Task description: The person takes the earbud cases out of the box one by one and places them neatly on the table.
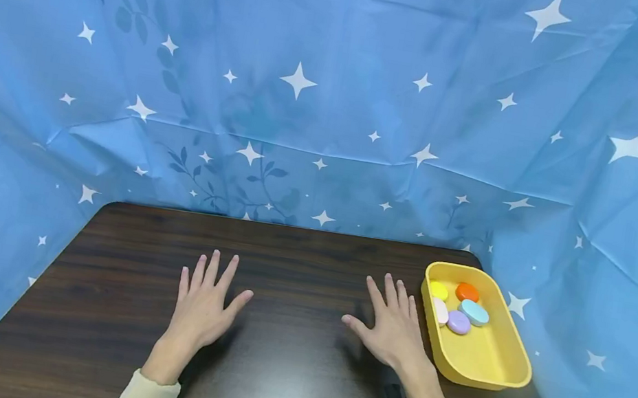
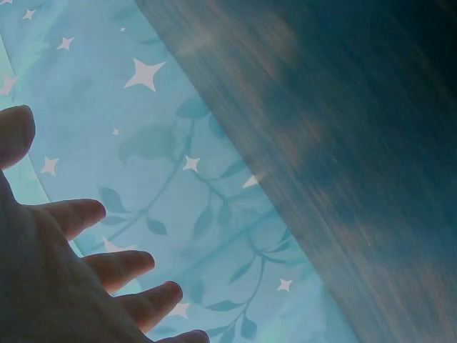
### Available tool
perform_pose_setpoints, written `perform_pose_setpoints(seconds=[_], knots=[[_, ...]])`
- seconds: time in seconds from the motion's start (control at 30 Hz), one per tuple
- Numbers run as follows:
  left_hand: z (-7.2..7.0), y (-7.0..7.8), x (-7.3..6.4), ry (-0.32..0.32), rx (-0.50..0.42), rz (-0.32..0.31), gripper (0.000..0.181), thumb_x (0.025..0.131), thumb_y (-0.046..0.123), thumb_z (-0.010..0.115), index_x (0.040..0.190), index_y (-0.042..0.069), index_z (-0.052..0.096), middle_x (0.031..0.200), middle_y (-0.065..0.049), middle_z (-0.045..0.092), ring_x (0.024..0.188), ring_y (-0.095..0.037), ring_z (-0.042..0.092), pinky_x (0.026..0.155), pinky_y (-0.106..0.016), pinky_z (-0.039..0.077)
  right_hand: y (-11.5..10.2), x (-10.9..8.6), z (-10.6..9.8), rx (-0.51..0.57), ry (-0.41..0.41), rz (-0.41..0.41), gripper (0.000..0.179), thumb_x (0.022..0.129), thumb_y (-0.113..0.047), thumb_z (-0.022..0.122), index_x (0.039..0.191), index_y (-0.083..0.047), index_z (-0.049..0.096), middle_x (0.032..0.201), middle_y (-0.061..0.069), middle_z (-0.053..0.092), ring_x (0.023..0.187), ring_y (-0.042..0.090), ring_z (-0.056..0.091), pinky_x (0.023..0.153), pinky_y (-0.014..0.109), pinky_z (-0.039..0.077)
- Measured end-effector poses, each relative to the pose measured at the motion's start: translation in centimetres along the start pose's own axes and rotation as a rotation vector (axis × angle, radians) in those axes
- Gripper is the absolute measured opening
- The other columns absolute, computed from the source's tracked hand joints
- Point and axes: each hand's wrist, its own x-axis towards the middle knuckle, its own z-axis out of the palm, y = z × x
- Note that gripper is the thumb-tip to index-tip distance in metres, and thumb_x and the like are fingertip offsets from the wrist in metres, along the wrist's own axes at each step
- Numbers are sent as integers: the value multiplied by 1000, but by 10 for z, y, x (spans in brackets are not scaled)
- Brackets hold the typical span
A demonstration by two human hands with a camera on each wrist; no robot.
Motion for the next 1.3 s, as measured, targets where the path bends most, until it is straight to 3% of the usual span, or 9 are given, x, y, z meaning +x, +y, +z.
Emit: perform_pose_setpoints(seconds=[0.5, 1.3], knots=[[12, 18, 3, 32, -68, 81, 72, 103, 54, 49, 159, 11, 34, 163, -25, 25, 151, -45, 17, 118, -66, 12, 7, -6, -10, 59, -26, 18, 90, 92, -66, 60, 159, -11, 34, 164, 24, 22, 151, 45, 16, 120, 61, 14], [19, 37, 6, 8, -188, 121, 64, 106, 48, 47, 158, 11, 37, 162, -24, 30, 150, -43, 24, 119, -62, 17, 25, -14, -29, 57, 5, 0, 84, 94, -64, 59, 155, -8, 41, 160, 24, 32, 147, 45, 27, 116, 64, 24]])
